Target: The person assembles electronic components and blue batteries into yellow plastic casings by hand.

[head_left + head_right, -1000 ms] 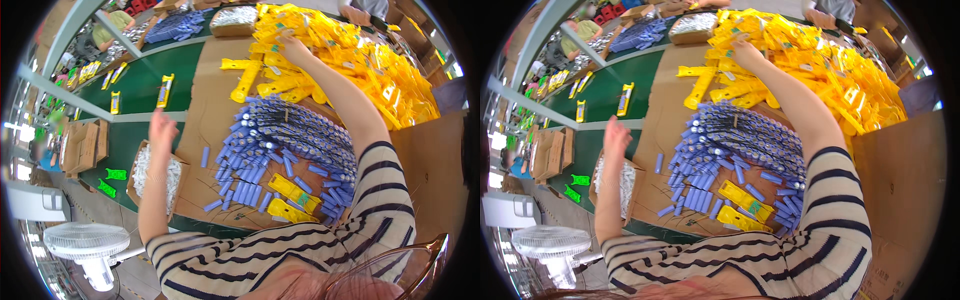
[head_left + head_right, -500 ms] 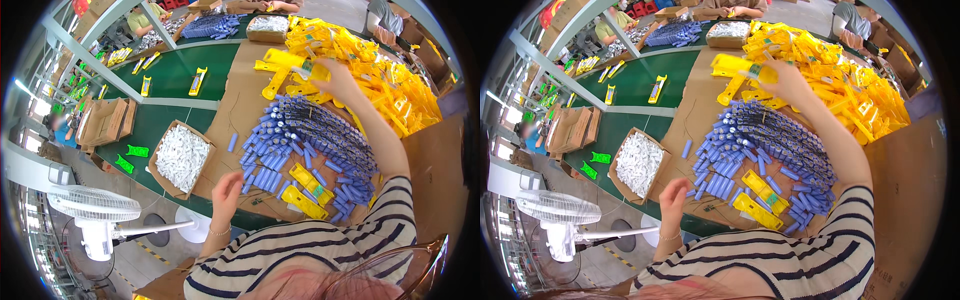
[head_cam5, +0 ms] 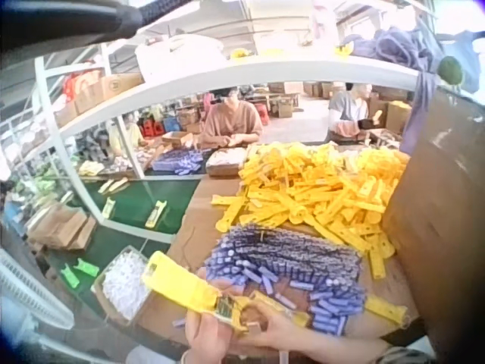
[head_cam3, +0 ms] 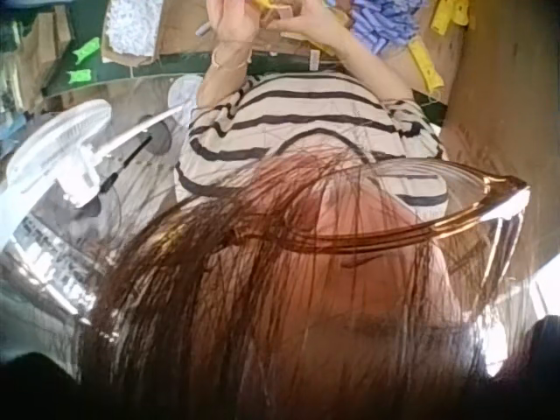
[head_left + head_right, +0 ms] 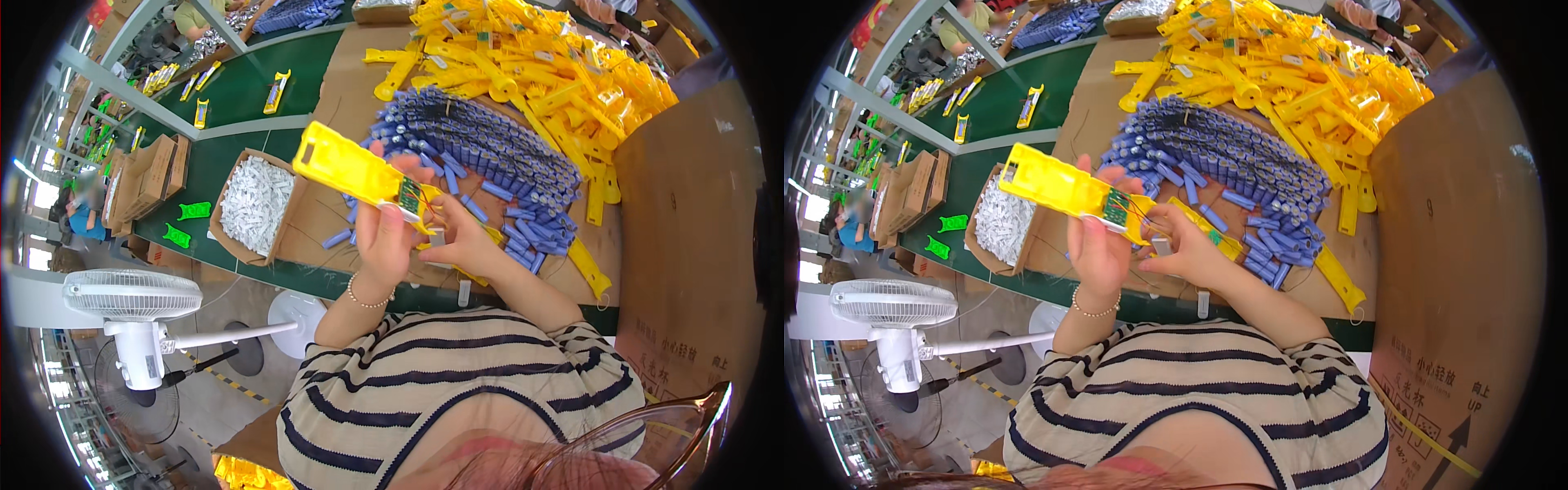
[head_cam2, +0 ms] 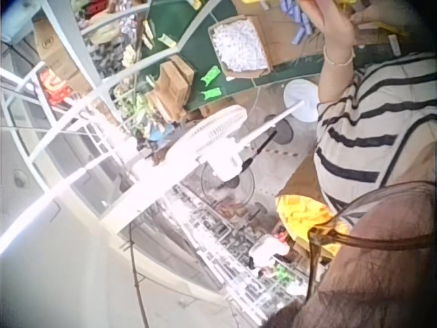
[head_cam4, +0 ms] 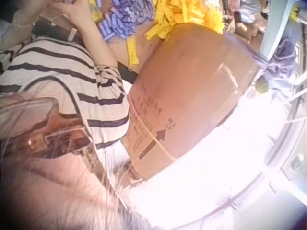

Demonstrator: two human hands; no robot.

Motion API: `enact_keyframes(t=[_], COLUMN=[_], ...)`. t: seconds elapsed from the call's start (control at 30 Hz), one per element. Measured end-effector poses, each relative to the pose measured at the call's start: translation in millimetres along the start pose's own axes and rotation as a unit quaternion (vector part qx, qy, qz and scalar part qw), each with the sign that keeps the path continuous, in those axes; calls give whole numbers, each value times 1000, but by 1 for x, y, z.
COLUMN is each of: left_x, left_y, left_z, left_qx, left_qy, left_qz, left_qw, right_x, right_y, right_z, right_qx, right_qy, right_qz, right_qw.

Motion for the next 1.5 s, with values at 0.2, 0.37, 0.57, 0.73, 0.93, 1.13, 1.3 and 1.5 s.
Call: enact_keyframes(t=[0.2,0.37,0.57,0.73,0.93,1.13,1.3,1.5], left_x=[-20,-38,-40,-34,-35,-26,-15,-9], left_y=[7,13,4,-2,-17,-26,-14,4], left_z=[2,7,7,8,12,18,12,5], left_qx=[65,77,110,116,45,-30,11,54], left_qy=[6,18,5,-12,-19,-23,-114,-75], left_qz=[-47,-98,-135,-164,-164,-148,-183,-184], left_qw=[997,992,985,980,985,988,976,979], right_x=[-9,-30,-43,-59,-45,-24,-4,7], right_y=[-3,-69,-101,-76,-81,-53,-22,-10], right_z=[26,38,49,45,41,13,3,-13], right_qx=[137,-228,-228,-20,-52,-159,-187,-142], right_qy=[-48,76,19,36,-79,-83,42,-58], right_qz=[85,393,313,28,-43,288,163,304], right_qw=[986,888,922,999,995,941,968,940])
Point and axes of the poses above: each hand's wrist, its own z-axis away from the middle knuckle, its own x-axis out of the palm, y = z × x, the point moved 5 cm from there along -z, towards the middle knuckle, and after that the axes turned 9 degrees about y, right-handed, at the moved point
